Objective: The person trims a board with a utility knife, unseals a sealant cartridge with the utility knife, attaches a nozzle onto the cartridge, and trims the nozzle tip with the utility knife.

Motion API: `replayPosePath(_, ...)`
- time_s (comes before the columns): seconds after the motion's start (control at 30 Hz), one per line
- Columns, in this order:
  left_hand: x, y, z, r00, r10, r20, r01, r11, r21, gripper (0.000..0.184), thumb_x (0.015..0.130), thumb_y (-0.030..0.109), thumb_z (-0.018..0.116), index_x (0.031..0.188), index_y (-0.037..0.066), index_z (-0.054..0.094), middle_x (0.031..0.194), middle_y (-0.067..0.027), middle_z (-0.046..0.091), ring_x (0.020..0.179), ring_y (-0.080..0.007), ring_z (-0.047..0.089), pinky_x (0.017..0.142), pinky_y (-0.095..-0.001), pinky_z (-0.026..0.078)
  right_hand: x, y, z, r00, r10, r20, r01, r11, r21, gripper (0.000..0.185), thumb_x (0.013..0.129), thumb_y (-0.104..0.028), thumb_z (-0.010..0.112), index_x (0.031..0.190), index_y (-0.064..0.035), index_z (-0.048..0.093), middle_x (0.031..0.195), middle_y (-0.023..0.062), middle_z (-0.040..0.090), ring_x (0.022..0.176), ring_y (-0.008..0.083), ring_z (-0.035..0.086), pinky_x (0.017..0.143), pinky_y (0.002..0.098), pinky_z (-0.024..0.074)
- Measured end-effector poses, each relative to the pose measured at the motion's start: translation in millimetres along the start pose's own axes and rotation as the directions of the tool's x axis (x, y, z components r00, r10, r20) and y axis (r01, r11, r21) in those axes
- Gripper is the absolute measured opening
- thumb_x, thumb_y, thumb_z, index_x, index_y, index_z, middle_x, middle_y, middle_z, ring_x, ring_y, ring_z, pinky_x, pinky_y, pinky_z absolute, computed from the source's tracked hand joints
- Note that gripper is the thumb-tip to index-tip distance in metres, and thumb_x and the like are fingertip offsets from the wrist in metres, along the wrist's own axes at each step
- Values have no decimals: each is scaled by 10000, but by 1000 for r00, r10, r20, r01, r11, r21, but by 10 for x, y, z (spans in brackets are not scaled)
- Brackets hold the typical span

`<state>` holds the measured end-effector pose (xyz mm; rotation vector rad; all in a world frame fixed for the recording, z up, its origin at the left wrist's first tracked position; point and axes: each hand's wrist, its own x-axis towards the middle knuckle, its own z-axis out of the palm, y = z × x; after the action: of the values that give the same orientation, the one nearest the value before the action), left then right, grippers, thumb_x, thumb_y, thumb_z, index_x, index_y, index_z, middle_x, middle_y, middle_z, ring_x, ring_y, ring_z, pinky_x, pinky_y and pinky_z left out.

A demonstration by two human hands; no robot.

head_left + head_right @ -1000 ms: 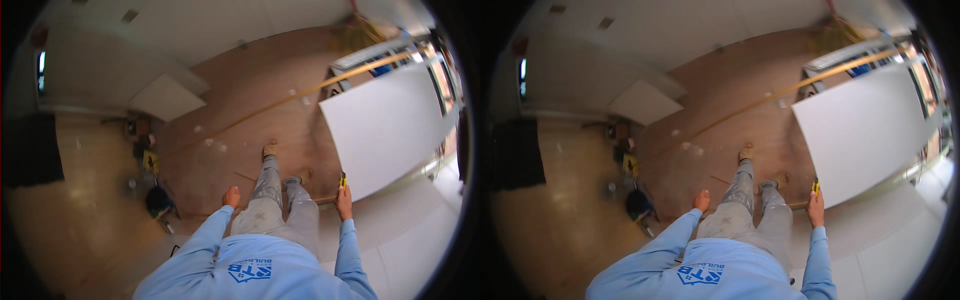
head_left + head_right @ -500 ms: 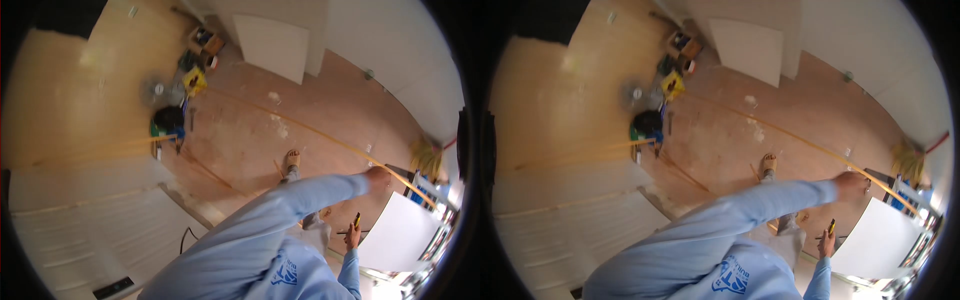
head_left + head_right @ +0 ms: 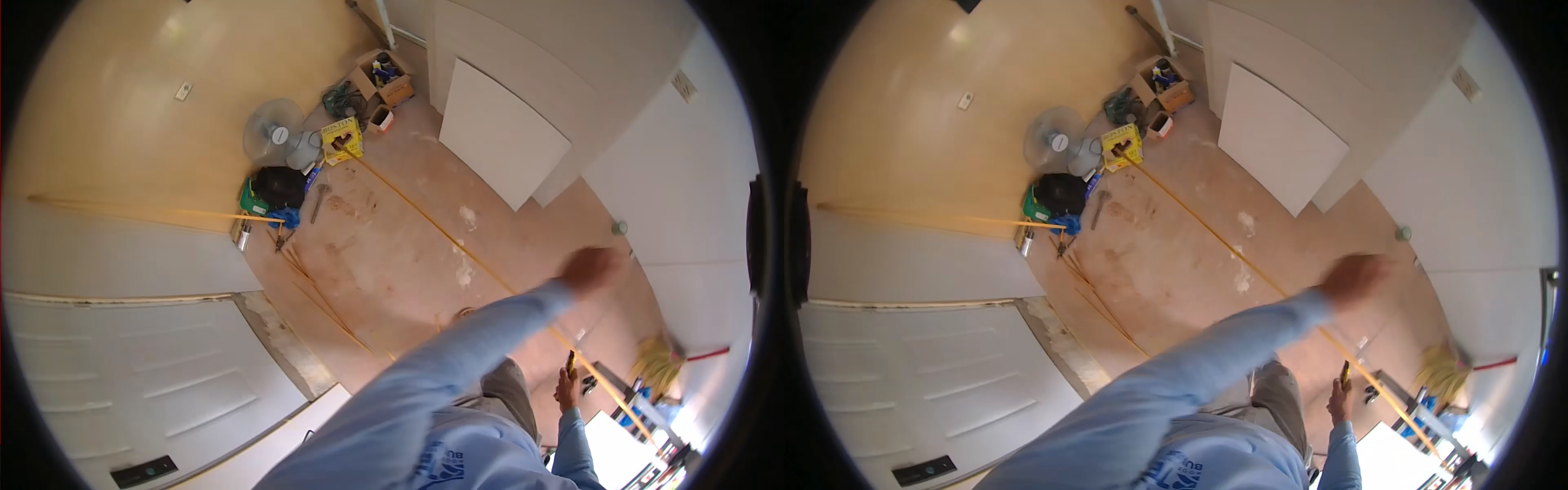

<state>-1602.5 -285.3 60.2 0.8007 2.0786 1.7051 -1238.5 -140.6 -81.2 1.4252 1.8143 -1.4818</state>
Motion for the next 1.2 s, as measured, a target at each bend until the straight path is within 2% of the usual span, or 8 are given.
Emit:
replayPosePath(0.2, -3981, -2857, -2085, 763, -526, -376, 636, 712, 296, 498, 902, 186, 596, 1389, 88, 628, 1385, -217, 659, 1312, -394, 598, 1116, -461, 481, 569, -1011, 607, 986, -126, 107, 142, 978, -154, 194, 1035, -301, 595, 1029, -138, 491, 686, -19, 487, 446, 91, 453, 356, 295, 395)
replayPosePath(0.23, -4291, -2467, -2472, 469, -844, -259, 872, 398, 284, 522, 894, 218, 618, 1399, 84, 632, 1436, -200, 632, 1366, -376, 556, 1156, -460, 447, 429, -1392, 792, 981, -146, 131, 174, 956, -235, 231, 1003, -302, 638, 1007, -93, 541, 713, 25, 545, 526, 148, 535, 457, 338, 461)
replayPosePath(0.27, -5340, -3161, -2523, 610, -749, -258, 710, 373, 598, 502, 910, 266, 625, 1380, 90, 653, 1444, -194, 627, 1381, -365, 539, 1163, -456, 438, 586, -1499, 981, 934, -337, 119, 357, 858, -370, 249, 983, -296, 658, 987, -63, 572, 733, 54, 576, 594, 186, 573, 535, 365, 482)
replayPosePath(0.33, -6225, -2864, -2672, 224, -859, -460, 965, 130, 226, 374, 967, 295, 564, 1258, 113, 713, 1325, -184, 696, 1261, -381, 616, 1092, -462, 497, 759, -1849, 1393, 889, -442, 123, 434, 723, -537, 309, 926, -286, 725, 927, 11, 641, 793, 133, 653, 778, 272, 640, 726, 419, 499)
replayPosePath(0.43, -6735, -2759, -2913, 95, -986, -135, 640, -43, 767, 300, 921, 287, 627, 1100, 121, 801, 1246, -85, 750, 1181, -228, 688, 985, -459, 557, 882, -2600, 2220, 868, -461, 186, 479, 675, -560, 332, 911, -305, 760, 911, 9, 651, 806, 149, 678, 765, 266, 645, 709, 427, 508)
replayPosePath(0.57, -6215, -2717, -3428, -306, -949, -76, 768, -199, -609, 266, 951, 256, 637, 1119, 122, 794, 1050, -67, 765, 884, -199, 710, 748, -384, 572, 1102, -3610, 3514, 862, -436, 257, 471, 507, -722, 455, 923, -409, 735, 888, 34, 638, 857, 275, 689, 860, 457, 677, 745, 523, 509)
replayPosePath(0.93, -3780, -2699, -6339, 181, -840, -512, 436, 535, -724, 278, 1015, 178, 587, 1238, 67, 709, 993, -46, 719, 807, -125, 650, 666, -269, 528, 1216, -6514, 6101, 772, -520, 367, 636, 650, -417, 391, 1037, -357, 665, 866, -15, 582, 707, 30, 501, 696, 144, 411, 636, 352, 410)
replayPosePath(1.2, -3814, -3027, -6513, -41, -900, -435, 505, 357, -786, 283, 983, 159, 554, 1176, 70, 741, 851, -32, 701, 715, -124, 624, 572, -284, 509, 1690, -7333, 6709, 802, -425, 419, 596, 610, -522, 360, 1027, -354, 654, 890, -24, 615, 706, 28, 555, 672, 161, 521, 626, 374, 442)
